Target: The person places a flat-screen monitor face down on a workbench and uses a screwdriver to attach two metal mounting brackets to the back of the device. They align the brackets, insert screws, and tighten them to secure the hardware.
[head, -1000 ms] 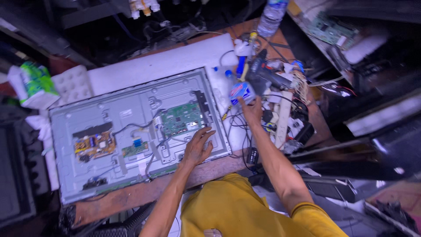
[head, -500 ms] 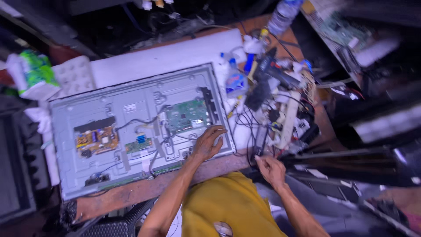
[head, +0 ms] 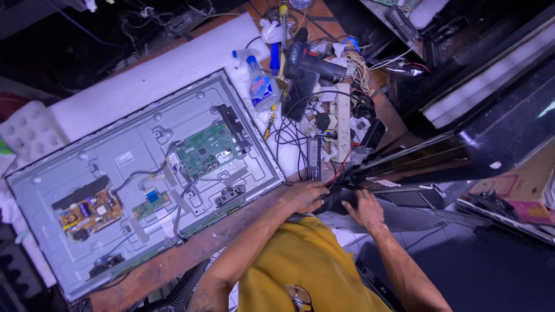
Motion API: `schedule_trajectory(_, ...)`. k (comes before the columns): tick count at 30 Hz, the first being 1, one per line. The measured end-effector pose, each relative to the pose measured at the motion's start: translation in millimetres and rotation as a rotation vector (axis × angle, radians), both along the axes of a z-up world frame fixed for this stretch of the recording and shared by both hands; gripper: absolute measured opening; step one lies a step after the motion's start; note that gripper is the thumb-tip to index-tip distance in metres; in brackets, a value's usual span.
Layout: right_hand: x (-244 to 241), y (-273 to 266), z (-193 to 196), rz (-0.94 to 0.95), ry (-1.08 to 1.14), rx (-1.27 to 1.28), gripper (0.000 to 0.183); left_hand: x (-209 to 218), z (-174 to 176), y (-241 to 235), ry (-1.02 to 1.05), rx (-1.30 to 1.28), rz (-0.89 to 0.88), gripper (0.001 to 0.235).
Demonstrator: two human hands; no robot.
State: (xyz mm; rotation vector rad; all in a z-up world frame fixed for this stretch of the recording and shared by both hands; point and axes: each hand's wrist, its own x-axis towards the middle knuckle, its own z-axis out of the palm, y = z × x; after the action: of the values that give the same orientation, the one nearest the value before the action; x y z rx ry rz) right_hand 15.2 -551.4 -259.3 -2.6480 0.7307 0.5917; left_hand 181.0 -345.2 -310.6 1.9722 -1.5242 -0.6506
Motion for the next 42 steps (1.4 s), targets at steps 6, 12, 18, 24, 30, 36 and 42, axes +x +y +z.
schedule_trajectory(6, -71, -53, -91, 0.187, 0.042, -0.268, 0.092, 3, -44, 29, 0.008, 0.081, 0.061, 0.053)
schedule_trajectory(12, -40, -62, -79, 0.163, 0.346, 0.124, 0.061, 2, -6, 52, 0.095, 0.103, 0.225, 0.047)
schedule_trajectory(18, -19, 4, -29, 0.312, 0.389, 0.302, 0.053, 2, 19, 81, 0.288, 0.158, 0.260, 0.057)
schedule_trajectory(24, 44, 41, 53, 0.470, 0.335, 0.115, 0.051, 4, 115, 110, 0.497, 0.276, 0.308, 0.090)
schedule_trajectory(30, 83, 115, 202, 0.601, 0.392, 0.077, 0.048, 19, 211, 157, 0.343, 0.513, 0.232, 0.122)
schedule_trajectory(36, 91, 191, 290, 0.678, 0.370, -0.131, 0.052, 36, 259, 257, 0.123, 0.332, 0.371, 0.127)
schedule_trajectory(42, 93, 254, 343, 0.743, 0.454, -0.218, 0.051, 4, 191, 286, 0.594, -0.193, 0.219, 0.101)
